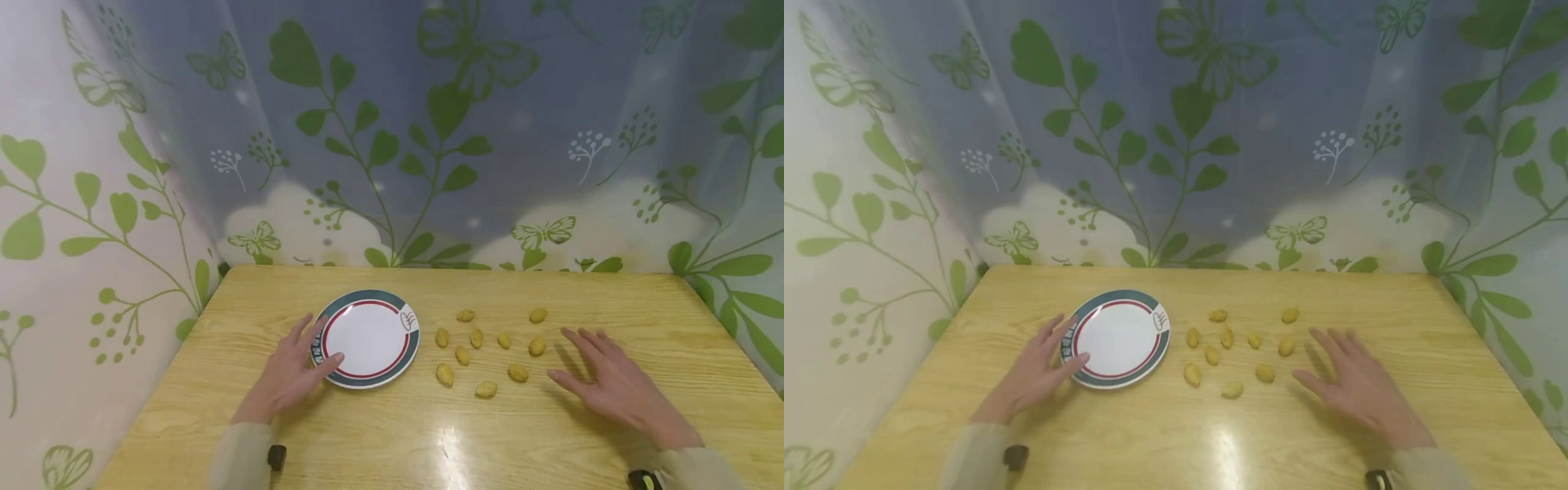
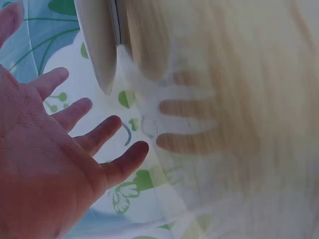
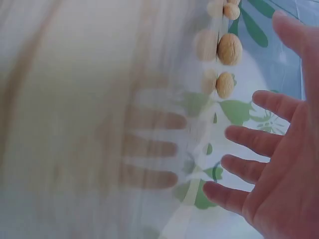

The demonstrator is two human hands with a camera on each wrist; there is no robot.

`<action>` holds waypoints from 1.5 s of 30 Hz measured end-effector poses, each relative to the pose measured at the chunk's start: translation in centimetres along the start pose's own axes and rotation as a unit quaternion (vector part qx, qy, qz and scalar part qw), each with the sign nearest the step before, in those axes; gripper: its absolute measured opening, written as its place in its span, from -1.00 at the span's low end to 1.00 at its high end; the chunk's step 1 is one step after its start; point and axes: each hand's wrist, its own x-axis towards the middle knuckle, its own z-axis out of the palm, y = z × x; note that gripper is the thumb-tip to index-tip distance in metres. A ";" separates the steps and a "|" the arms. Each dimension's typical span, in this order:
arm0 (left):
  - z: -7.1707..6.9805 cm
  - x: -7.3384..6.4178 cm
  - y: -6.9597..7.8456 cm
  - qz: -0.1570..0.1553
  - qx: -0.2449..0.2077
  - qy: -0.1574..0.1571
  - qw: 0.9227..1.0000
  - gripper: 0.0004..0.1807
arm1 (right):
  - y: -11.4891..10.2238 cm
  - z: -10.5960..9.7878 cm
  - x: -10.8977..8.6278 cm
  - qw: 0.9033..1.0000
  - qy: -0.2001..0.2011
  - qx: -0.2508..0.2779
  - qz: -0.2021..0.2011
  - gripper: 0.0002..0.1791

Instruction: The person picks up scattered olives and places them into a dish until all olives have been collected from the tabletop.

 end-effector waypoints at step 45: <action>-0.1 3.1 -1.7 -0.054 -0.139 -0.088 0.985 0.01 | -0.5 0.5 3.3 0.993 0.006 0.122 -0.001 -0.43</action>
